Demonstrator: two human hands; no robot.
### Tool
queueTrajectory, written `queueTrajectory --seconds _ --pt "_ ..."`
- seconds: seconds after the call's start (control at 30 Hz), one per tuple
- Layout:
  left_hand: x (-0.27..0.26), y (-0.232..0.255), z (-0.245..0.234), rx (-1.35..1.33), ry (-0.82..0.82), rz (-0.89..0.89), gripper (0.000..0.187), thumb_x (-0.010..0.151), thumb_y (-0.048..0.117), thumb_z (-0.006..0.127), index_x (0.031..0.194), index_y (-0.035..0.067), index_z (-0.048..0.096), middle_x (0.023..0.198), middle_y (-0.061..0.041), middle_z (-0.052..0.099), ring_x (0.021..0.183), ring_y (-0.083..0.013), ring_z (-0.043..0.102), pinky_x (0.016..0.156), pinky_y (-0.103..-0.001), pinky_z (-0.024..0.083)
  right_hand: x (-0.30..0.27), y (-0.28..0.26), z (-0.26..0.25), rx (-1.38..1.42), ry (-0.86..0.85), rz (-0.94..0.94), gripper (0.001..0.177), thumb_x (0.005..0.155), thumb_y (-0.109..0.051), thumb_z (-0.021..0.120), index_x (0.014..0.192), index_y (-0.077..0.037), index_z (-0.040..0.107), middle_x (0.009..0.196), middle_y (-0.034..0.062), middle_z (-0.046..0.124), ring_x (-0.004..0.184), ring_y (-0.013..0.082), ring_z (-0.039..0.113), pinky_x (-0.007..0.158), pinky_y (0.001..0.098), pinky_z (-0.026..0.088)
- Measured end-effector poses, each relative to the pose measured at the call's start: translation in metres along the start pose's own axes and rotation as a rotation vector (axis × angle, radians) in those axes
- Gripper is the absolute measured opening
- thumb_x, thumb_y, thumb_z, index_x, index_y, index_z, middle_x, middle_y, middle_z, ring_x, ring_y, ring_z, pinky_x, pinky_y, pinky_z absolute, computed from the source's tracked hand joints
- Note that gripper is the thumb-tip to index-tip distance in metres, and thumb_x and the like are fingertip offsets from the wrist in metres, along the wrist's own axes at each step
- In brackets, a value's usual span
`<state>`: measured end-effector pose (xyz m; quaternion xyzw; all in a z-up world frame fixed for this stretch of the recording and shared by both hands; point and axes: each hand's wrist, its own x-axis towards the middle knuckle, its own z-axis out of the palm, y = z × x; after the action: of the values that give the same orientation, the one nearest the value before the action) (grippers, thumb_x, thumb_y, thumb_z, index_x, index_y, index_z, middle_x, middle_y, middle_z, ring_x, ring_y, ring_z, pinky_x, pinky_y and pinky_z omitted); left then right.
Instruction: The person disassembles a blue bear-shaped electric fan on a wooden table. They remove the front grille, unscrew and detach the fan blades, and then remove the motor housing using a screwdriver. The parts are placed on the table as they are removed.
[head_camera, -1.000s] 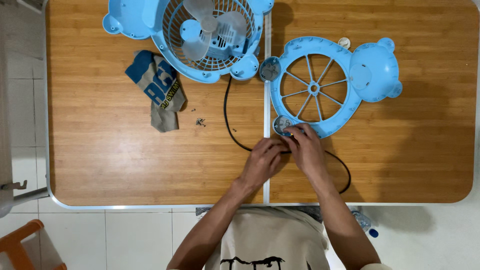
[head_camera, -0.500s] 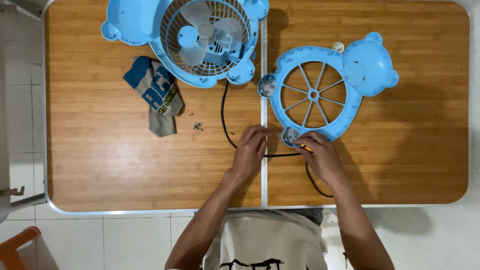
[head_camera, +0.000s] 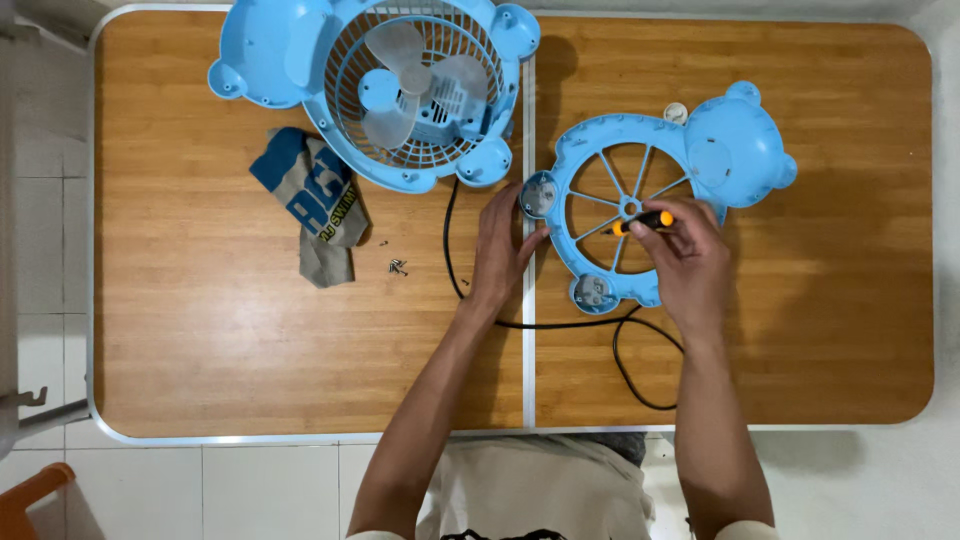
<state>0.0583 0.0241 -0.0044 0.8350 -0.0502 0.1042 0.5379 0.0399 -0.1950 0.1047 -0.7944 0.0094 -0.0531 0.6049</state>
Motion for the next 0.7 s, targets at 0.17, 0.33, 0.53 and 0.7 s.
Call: queueTrajectory --seconds 0.17,0.33,0.53,0.7 --pt "0.001 -0.004 0.003 0.008 -0.011 -0.009 0.065 0.091 0.023 0.081 0.146 0.006 0.052 0.147 -0.018 0.056 0.136 -0.0379 0.051 0.114 -0.047 0.045 0.026 -0.006 0.032 -0.063 0.026 -0.033 0.029 0.096 0.005 0.074 0.124 0.001 0.069 0.116 0.0082 0.067 0.103 0.0133 0.070 0.086 0.0237 0.060" --pt "0.001 0.001 0.009 0.162 -0.006 -0.015 0.049 0.095 0.027 0.076 0.139 0.009 0.063 0.145 -0.017 0.057 0.132 -0.0363 0.052 0.109 -0.048 0.045 0.041 -0.002 0.055 -0.193 -0.001 -0.135 0.024 0.095 0.004 0.077 0.118 0.002 0.071 0.114 0.0100 0.069 0.102 0.0153 0.073 0.086 0.0261 0.064" --pt "0.001 0.002 0.010 0.216 0.012 0.035 0.030 0.095 0.025 0.074 0.121 0.009 0.073 0.143 -0.018 0.056 0.131 -0.0369 0.052 0.109 -0.050 0.046 0.047 0.005 0.065 -0.195 -0.029 -0.148 0.024 0.094 0.002 0.077 0.118 0.002 0.072 0.114 0.0108 0.070 0.100 0.0157 0.074 0.084 0.0268 0.064" --pt "0.000 0.003 0.012 0.274 0.017 0.063 0.025 0.098 0.025 0.071 0.117 0.011 0.076 0.144 -0.020 0.055 0.129 -0.0363 0.053 0.107 -0.049 0.046 0.046 0.000 0.066 -0.269 -0.032 -0.166 0.024 0.093 0.001 0.079 0.116 0.001 0.072 0.113 0.0109 0.071 0.096 0.0162 0.074 0.080 0.0265 0.064"
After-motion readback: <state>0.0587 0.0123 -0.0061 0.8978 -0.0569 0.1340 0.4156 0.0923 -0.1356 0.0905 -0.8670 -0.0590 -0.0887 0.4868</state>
